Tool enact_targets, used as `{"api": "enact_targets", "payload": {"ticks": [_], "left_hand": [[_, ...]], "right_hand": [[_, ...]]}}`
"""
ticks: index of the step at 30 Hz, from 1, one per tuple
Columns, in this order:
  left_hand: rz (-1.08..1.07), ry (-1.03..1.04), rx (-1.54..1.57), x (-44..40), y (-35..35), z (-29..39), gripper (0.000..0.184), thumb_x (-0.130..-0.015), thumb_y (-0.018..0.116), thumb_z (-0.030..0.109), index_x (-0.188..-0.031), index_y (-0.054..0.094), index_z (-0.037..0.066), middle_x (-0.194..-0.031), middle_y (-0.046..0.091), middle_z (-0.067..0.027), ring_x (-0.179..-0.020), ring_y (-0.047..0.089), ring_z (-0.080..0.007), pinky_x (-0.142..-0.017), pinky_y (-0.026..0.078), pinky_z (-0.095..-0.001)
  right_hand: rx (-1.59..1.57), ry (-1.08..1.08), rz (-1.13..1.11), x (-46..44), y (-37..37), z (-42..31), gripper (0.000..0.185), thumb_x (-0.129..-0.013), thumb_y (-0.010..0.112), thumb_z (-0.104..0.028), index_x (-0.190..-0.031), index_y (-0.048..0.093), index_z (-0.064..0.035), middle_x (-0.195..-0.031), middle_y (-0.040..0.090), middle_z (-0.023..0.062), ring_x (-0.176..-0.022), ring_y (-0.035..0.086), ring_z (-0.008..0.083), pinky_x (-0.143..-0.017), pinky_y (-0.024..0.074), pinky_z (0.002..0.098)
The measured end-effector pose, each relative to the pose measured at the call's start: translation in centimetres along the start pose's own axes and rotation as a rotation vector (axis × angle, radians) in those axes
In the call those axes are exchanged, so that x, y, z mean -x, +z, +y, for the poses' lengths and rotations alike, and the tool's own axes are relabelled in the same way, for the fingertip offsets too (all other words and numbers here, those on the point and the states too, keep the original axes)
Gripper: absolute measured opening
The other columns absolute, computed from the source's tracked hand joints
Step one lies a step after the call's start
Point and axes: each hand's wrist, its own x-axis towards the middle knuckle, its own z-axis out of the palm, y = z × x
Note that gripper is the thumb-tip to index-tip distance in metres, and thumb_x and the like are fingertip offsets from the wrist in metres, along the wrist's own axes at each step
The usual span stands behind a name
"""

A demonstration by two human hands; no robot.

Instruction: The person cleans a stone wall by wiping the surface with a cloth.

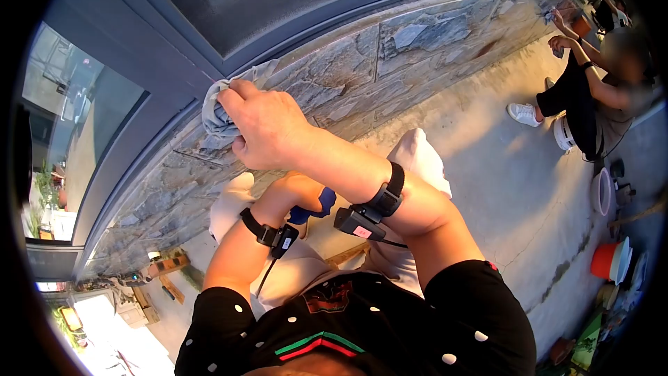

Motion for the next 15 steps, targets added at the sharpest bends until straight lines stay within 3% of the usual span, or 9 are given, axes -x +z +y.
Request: {"api": "enact_targets", "payload": {"ticks": [2, 4, 5, 6, 9, 10, 12, 13, 15], "left_hand": [[0.241, 0.169, 0.151, 0.4, 0.5, -1.1, 0.046, -0.064, 0.075, 0.015, -0.110, 0.071, 0.010, -0.100, 0.072, -0.0117, -0.089, 0.066, -0.0269, -0.078, 0.051, -0.0373], [0.176, 0.004, 0.643, 1.1, -0.7, -0.2, 0.058, -0.057, 0.075, 0.011, -0.115, 0.068, 0.010, -0.102, 0.069, -0.0093, -0.086, 0.062, -0.0199, -0.077, 0.049, -0.0331], [0.135, -0.073, 0.989, 1.6, -1.2, 0.5, 0.054, -0.054, 0.074, 0.009, -0.108, 0.070, 0.010, -0.093, 0.068, -0.0059, -0.084, 0.059, -0.0152, -0.075, 0.047, -0.0300], [0.132, -0.077, 0.985, 1.4, -1.4, 0.3, 0.054, -0.054, 0.074, 0.009, -0.108, 0.070, 0.010, -0.093, 0.068, -0.0059, -0.084, 0.059, -0.0152, -0.075, 0.047, -0.0300], [0.014, -0.027, 0.300, -0.8, -0.5, -1.5, 0.037, -0.057, 0.074, 0.013, -0.093, 0.072, 0.007, -0.086, 0.071, -0.0123, -0.082, 0.067, -0.0249, -0.073, 0.052, -0.0366], [0.047, -0.018, 0.160, -1.2, -0.8, -1.1, 0.031, -0.059, 0.075, 0.015, -0.089, 0.073, 0.007, -0.086, 0.072, -0.0149, -0.082, 0.069, -0.0292, -0.073, 0.053, -0.0398], [-0.150, -0.157, -0.146, -0.8, -1.9, 0.6, 0.034, -0.068, 0.079, 0.029, -0.096, 0.071, 0.011, -0.095, 0.073, -0.0128, -0.089, 0.068, -0.0299, -0.079, 0.052, -0.0419], [-0.192, -0.173, -0.086, -0.7, -2.5, 1.1, 0.033, -0.068, 0.078, 0.032, -0.092, 0.071, 0.010, -0.092, 0.072, -0.0167, -0.085, 0.068, -0.0360, -0.075, 0.053, -0.0443], [-0.143, -0.161, -0.093, -0.2, -2.4, 0.8, 0.033, -0.068, 0.078, 0.031, -0.093, 0.071, 0.010, -0.090, 0.072, -0.0157, -0.085, 0.069, -0.0356, -0.074, 0.054, -0.0440]], "right_hand": [[-0.014, -0.019, -0.038, 0.0, 0.9, -0.9, 0.061, -0.066, 0.068, -0.008, -0.126, 0.052, -0.0031, -0.131, 0.055, 0.0257, -0.089, 0.068, 0.0439, -0.076, 0.0571, 0.0496], [-0.056, -0.079, -0.138, 0.0, 1.4, -1.4, 0.061, -0.069, 0.074, -0.013, -0.125, 0.052, 0.0005, -0.134, 0.050, 0.0312, -0.091, 0.068, 0.0448, -0.078, 0.0569, 0.0499], [-0.040, -0.067, -0.096, 0.1, 1.8, -1.4, 0.061, -0.066, 0.070, -0.008, -0.125, 0.054, -0.0053, -0.136, 0.053, 0.0242, -0.089, 0.069, 0.0422, -0.075, 0.0572, 0.0489], [-0.044, -0.065, -0.090, 0.0, 1.5, -1.2, 0.061, -0.066, 0.070, -0.008, -0.125, 0.054, -0.0053, -0.136, 0.053, 0.0242, -0.089, 0.069, 0.0422, -0.075, 0.0572, 0.0489], [-0.048, -0.112, -0.128, -0.3, 0.0, 0.8, 0.057, -0.068, 0.068, -0.006, -0.124, 0.056, -0.0101, -0.135, 0.058, 0.0102, -0.091, 0.070, 0.0358, -0.072, 0.0575, 0.0457], [-0.050, -0.115, -0.132, -0.2, -0.7, 1.3, 0.057, -0.068, 0.068, -0.006, -0.124, 0.056, -0.0101, -0.135, 0.058, 0.0102, -0.091, 0.070, 0.0358, -0.072, 0.0575, 0.0457], [0.100, -0.057, -0.085, 0.2, -2.7, 2.2, 0.054, -0.069, 0.067, -0.006, -0.122, 0.058, -0.0092, -0.130, 0.061, 0.0100, -0.091, 0.069, 0.0362, -0.074, 0.0575, 0.0446], [0.130, -0.008, -0.054, 0.3, -3.9, 2.9, 0.052, -0.070, 0.066, -0.006, -0.121, 0.058, -0.0086, -0.126, 0.063, 0.0109, -0.092, 0.069, 0.0365, -0.076, 0.0572, 0.0443], [0.209, 0.102, -0.005, 0.4, -6.5, 4.1, 0.049, -0.072, 0.066, -0.008, -0.120, 0.059, -0.0083, -0.118, 0.066, 0.0123, -0.092, 0.069, 0.0371, -0.078, 0.0563, 0.0457]]}}
